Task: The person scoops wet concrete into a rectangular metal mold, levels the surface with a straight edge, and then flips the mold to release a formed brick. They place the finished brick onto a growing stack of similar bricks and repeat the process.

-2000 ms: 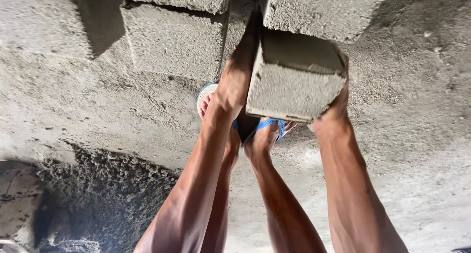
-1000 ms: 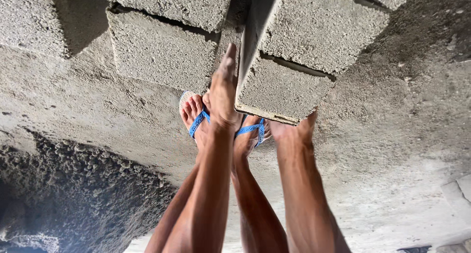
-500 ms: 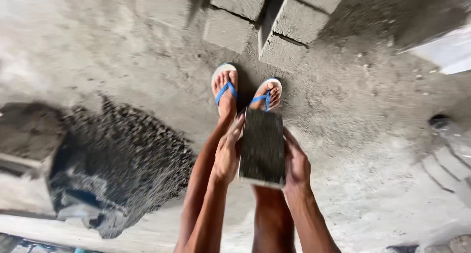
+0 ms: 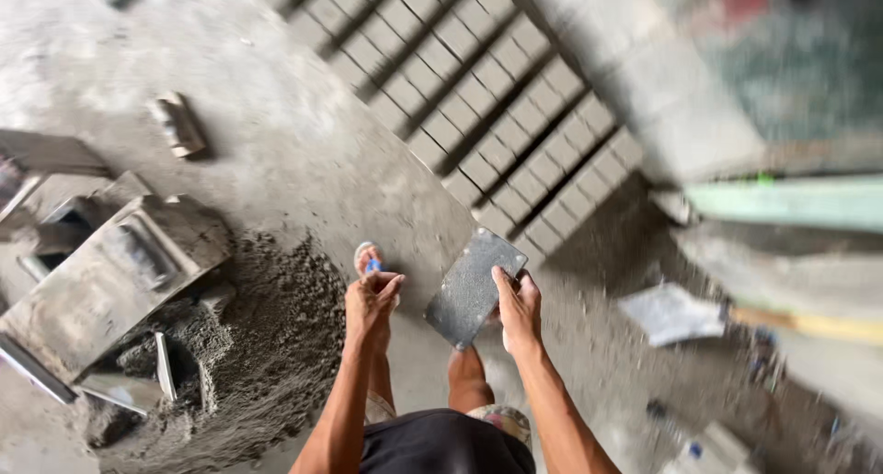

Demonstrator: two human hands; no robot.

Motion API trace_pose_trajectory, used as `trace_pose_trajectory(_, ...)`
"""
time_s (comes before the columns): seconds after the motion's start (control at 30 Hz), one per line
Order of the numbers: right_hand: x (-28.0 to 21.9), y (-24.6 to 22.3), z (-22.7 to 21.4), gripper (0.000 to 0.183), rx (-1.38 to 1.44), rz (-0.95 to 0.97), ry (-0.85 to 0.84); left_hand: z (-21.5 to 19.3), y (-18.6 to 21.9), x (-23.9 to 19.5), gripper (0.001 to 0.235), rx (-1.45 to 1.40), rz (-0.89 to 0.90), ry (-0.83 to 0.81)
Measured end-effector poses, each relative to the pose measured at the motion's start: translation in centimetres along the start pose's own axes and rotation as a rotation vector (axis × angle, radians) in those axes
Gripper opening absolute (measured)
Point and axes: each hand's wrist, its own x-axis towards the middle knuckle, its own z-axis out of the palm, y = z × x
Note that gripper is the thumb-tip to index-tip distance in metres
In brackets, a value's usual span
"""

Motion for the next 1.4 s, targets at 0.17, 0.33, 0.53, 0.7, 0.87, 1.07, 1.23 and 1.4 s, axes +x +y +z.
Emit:
trace_pose_trajectory(0.17, 0.7, -2.3, 10.3, 0.056, 0.046, -0.06, -0.037, -12.1, -0.4, 3.4, 0.025, -0.051, 0.136, 0.202)
trace_pose_trajectory(0.33, -11.6, -17.0, 24.3, 0.067, 0.077, -0.225, -0.196, -24.5, 2.7, 4.9, 0.036, -0.363, 0.049, 0.26)
trace_pose_trajectory(0.53, -17.8, -24.2, 38.1, 0.073, 0.042, -0.287, -0.406, -36.6, 2.1, 8.8, 0.03, -0.463, 0.07, 0.448)
trace_pose_trajectory(0.7, -15.3, -26.4, 49.4, 0.077, -0.084, -0.356, -0.678, -45.7, 2.8, 11.4, 0.045, -0.891, -0.022, 0.664)
trace_pose_trajectory(0.87, -13.4, -28.2, 62.7, 0.069, -0.326, -0.338, -0.935, -51.4, 0.8, 16.4, 0.046, -0.874, -0.006, 0.914)
trace_pose_trajectory(1.07, -12.1, -29.6, 77.7, 0.071, -0.722, -0.267, -1.284, -55.2, 2.5, 17.3, 0.035, -0.99, -0.503, 1.223)
trace_pose_trajectory(1.23, -21.4, -27.1, 84.9, 0.07, -0.965, -0.219, -1.524, -56.6, 1.6, 15.3, 0.05, -1.162, -0.466, 1.287)
trace_pose_trajectory(1.4, -28.9, -23.2, 88.5, 0.07, -1.192, -0.281, -1.731, -58.2, -0.8, 14.2, 0.055, -1.355, -0.485, 1.495)
